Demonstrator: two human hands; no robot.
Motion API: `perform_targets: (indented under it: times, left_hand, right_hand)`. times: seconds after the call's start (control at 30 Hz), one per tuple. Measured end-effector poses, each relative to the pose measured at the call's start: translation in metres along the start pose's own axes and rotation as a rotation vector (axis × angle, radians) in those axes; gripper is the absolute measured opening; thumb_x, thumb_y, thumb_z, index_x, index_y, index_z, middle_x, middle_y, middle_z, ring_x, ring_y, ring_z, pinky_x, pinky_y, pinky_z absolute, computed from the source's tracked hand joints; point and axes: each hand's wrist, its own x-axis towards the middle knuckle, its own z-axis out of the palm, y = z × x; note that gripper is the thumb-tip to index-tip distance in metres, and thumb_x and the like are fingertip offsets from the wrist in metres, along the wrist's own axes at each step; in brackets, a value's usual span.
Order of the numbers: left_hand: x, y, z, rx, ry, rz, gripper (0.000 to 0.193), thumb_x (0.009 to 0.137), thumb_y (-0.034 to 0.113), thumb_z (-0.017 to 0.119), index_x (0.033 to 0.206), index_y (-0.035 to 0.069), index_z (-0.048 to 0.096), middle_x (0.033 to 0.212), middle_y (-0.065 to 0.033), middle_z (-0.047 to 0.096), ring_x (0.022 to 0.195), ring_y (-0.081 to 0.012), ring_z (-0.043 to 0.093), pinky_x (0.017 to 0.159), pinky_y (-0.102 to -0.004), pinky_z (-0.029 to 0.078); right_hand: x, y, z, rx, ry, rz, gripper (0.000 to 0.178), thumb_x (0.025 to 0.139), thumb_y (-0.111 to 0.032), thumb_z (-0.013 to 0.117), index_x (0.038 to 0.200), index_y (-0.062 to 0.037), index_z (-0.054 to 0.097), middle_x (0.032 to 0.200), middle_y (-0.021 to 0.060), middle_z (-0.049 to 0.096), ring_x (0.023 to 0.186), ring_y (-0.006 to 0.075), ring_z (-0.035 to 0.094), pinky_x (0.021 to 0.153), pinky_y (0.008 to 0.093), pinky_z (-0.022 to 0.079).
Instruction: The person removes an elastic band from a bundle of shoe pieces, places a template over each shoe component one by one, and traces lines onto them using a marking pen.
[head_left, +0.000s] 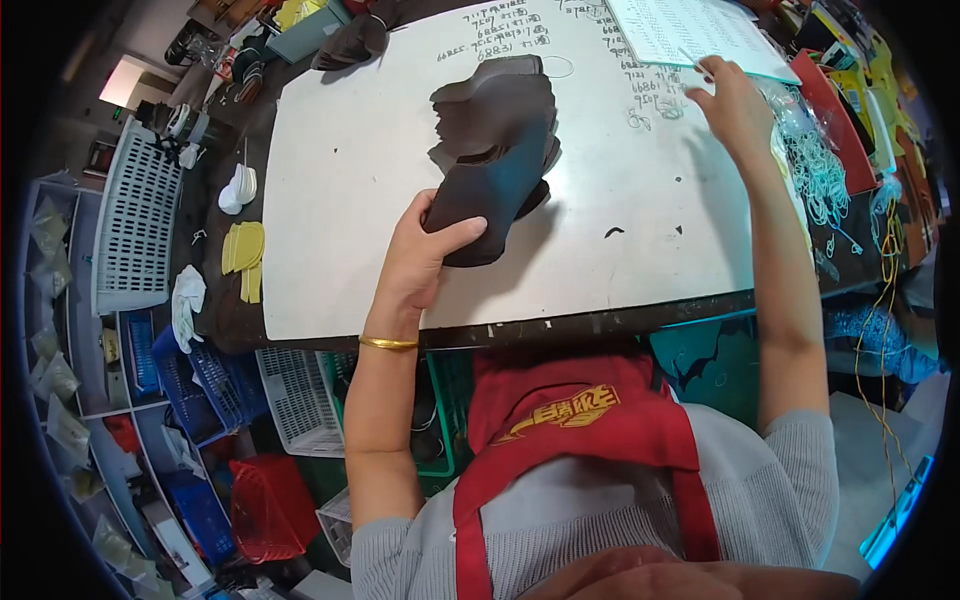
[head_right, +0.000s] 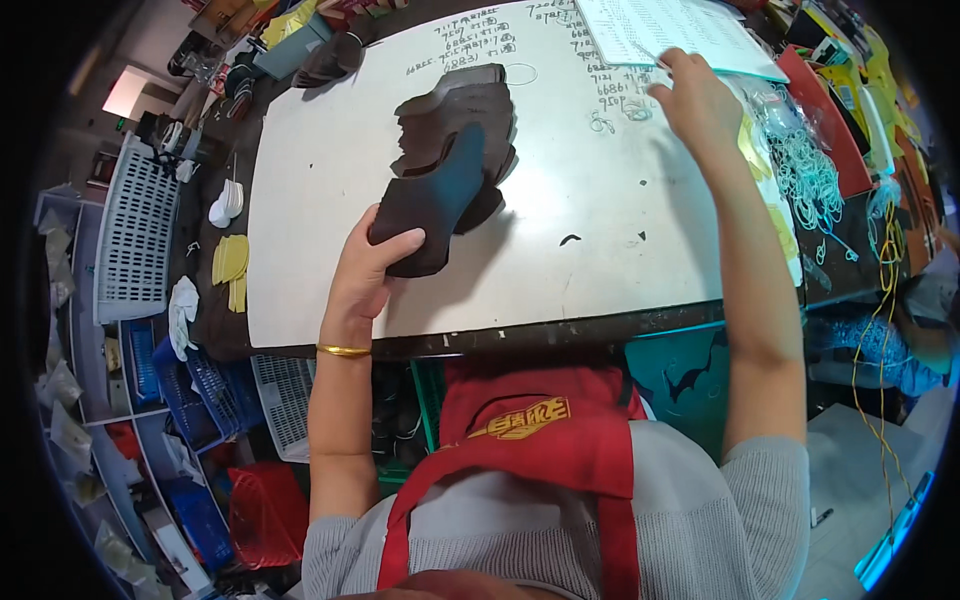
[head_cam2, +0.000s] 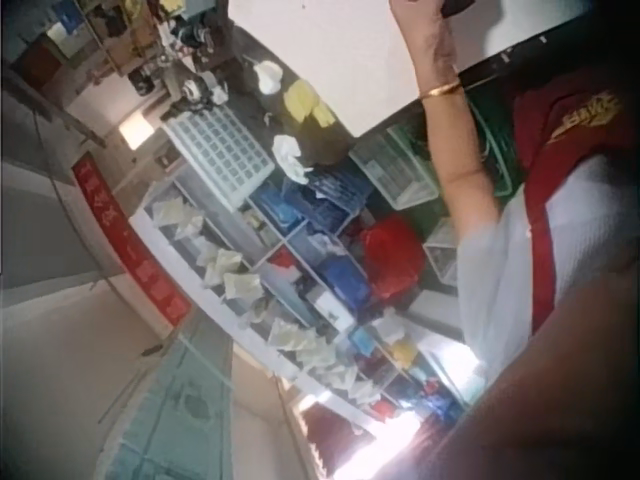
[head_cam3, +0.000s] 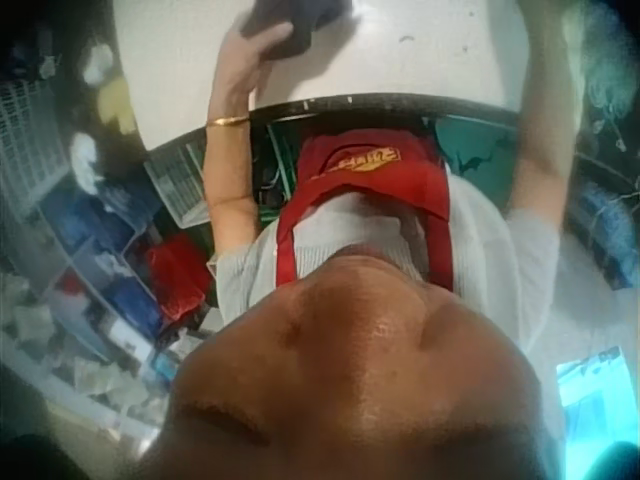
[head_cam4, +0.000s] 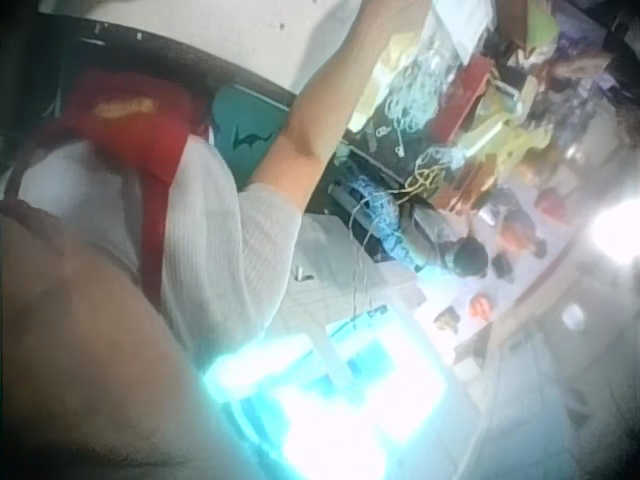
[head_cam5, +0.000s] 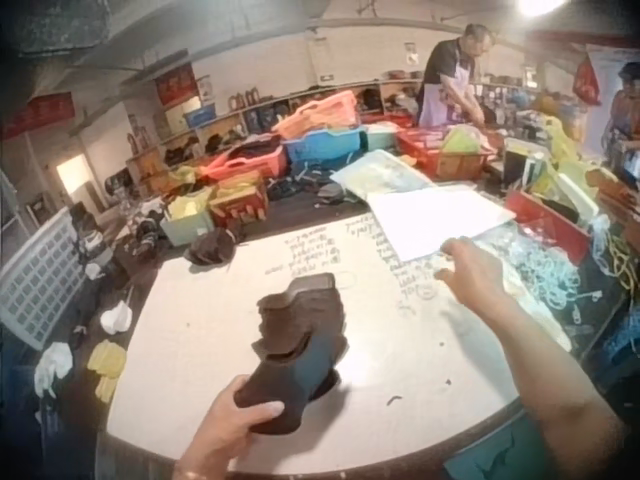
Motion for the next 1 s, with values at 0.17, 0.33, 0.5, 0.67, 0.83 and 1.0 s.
perform_targets:
  times: [0.17, 0.33, 0.5, 0.67, 0.83, 1.0]
  left_hand:
    - [-0.002, 0.011, -0.02, 0.489, -0.139, 0.091, 0.056, 0.078, 0.005, 0.085, 0.127, -0.002, 0.058, 0.115, -0.0106, 0.066, 0.103, -0.0191, 0.066, 0.092, -0.0334, 0.055]
    - [0.022, 0.024, -0.019, 1.114, -0.431, 0.204, 0.063, 0.069, 0.0, 0.086, 0.127, 0.004, 0.061, 0.113, -0.0084, 0.065, 0.109, -0.024, 0.063, 0.095, -0.0343, 0.049]
    - [0.053, 0.021, -0.011, 1.158, -0.444, 0.268, 0.067, 0.067, 0.0, 0.087, 0.128, 0.005, 0.06, 0.119, -0.0102, 0.064, 0.113, -0.0286, 0.062, 0.101, -0.0376, 0.048]
    - [0.088, 0.035, 0.004, 1.483, -0.096, 0.33, 0.099, 0.058, 0.004, 0.091, 0.147, 0.009, 0.048, 0.131, -0.0162, 0.064, 0.126, -0.0394, 0.057, 0.11, -0.0453, 0.044]
    - [0.092, 0.011, 0.043, 1.765, -0.043, 0.718, 0.125, 0.06, 0.033, 0.095, 0.16, 0.002, 0.026, 0.169, -0.0155, 0.025, 0.157, -0.0349, 0.019, 0.125, -0.0591, 0.014]
    - [0.093, -0.017, 0.043, 1.783, -0.087, 0.758, 0.111, 0.075, 0.042, 0.084, 0.16, 0.003, 0.026, 0.169, -0.0152, 0.023, 0.157, -0.0342, 0.017, 0.125, -0.0597, 0.011]
  right_hand:
    - [-0.064, -0.065, -0.012, 0.662, 0.055, -0.497, 0.055, 0.08, -0.051, 0.082, 0.119, -0.0145, 0.069, 0.12, 0.0059, 0.071, 0.098, 0.0257, 0.071, 0.078, 0.0386, 0.059]
    - [-0.127, -0.125, -0.018, 0.643, -0.12, -0.76, 0.086, 0.073, -0.053, 0.086, 0.139, -0.0122, 0.052, 0.128, 0.0085, 0.066, 0.113, 0.0278, 0.065, 0.08, 0.0423, 0.06]
    - [-0.123, -0.133, 0.015, 0.495, -0.473, -0.581, 0.07, 0.074, -0.038, 0.085, 0.132, -0.0118, 0.057, 0.112, 0.0103, 0.069, 0.11, 0.0317, 0.066, 0.081, 0.045, 0.059]
    - [-0.045, -0.142, 0.05, 0.521, -0.458, -0.659, 0.065, 0.072, -0.034, 0.087, 0.13, -0.0155, 0.065, 0.115, 0.0076, 0.07, 0.114, 0.0307, 0.065, 0.087, 0.0457, 0.057]
    - [-0.009, -0.134, 0.051, 0.412, -0.339, -0.727, 0.06, 0.073, -0.04, 0.087, 0.124, -0.0153, 0.07, 0.122, 0.0058, 0.068, 0.116, 0.0285, 0.065, 0.088, 0.0436, 0.057]
    - [-0.037, -0.067, 0.022, 0.398, -0.134, -0.388, 0.045, 0.081, -0.04, 0.081, 0.118, -0.016, 0.072, 0.115, 0.0033, 0.072, 0.113, 0.0258, 0.066, 0.085, 0.0432, 0.056]
